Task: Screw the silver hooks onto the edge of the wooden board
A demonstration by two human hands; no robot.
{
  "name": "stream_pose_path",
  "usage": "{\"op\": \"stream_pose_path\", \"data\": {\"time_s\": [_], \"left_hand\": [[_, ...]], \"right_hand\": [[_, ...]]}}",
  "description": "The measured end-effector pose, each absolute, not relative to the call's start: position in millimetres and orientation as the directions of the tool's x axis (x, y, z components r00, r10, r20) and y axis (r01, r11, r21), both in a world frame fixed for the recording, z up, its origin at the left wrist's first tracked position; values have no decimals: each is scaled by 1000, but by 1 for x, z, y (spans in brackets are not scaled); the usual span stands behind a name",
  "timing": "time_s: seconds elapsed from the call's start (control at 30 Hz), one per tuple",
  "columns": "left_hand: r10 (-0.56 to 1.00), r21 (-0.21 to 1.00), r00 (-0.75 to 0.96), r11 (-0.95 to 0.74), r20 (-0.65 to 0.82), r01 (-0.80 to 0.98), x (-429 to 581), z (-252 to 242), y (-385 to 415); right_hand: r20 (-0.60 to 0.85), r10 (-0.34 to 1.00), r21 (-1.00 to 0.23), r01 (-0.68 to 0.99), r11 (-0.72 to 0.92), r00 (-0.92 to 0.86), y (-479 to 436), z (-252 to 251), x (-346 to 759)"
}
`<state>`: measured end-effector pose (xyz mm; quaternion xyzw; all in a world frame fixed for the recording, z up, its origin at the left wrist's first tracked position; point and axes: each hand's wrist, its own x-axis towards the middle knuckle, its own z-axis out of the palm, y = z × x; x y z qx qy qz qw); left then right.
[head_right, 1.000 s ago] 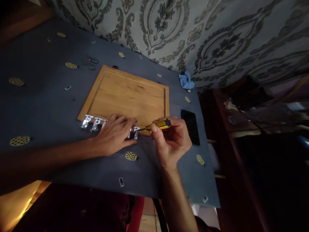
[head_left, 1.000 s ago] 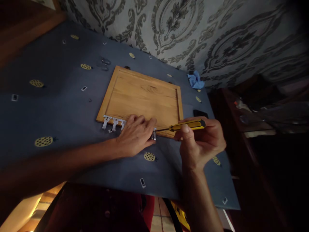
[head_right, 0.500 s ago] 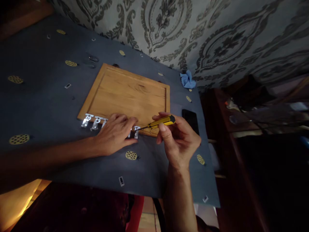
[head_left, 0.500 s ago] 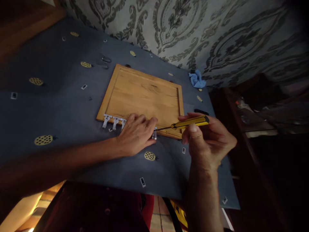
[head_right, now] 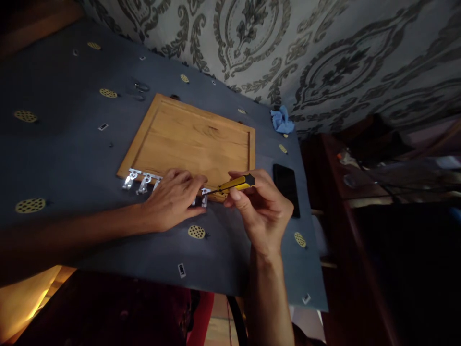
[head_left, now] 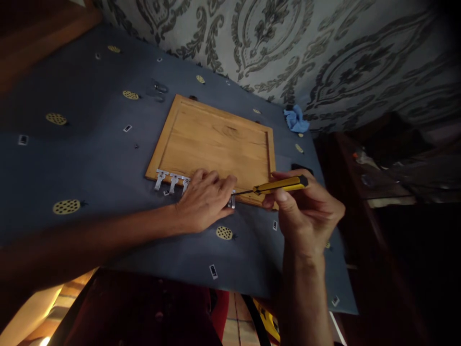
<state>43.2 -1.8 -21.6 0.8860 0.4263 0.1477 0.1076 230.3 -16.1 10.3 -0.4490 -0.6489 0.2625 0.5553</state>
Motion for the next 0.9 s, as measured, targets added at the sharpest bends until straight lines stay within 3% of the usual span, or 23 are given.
{"op": "stream_pose_path", "data": {"time_s": [0.4, 0.7, 0.9], "left_hand": [[795, 338, 591, -598, 136, 727, 44, -19, 0], [805, 386, 585, -572, 97, 724, 43, -13, -3], [783, 529, 618, -554, 70, 643, 32, 5, -3]], "right_hand": [[709, 590, -705, 365, 608, 387, -11, 7, 220], [595, 719, -803, 308, 511, 359, -17, 14, 214], [587, 719, -809, 309, 501, 372, -15, 14, 218]]}}
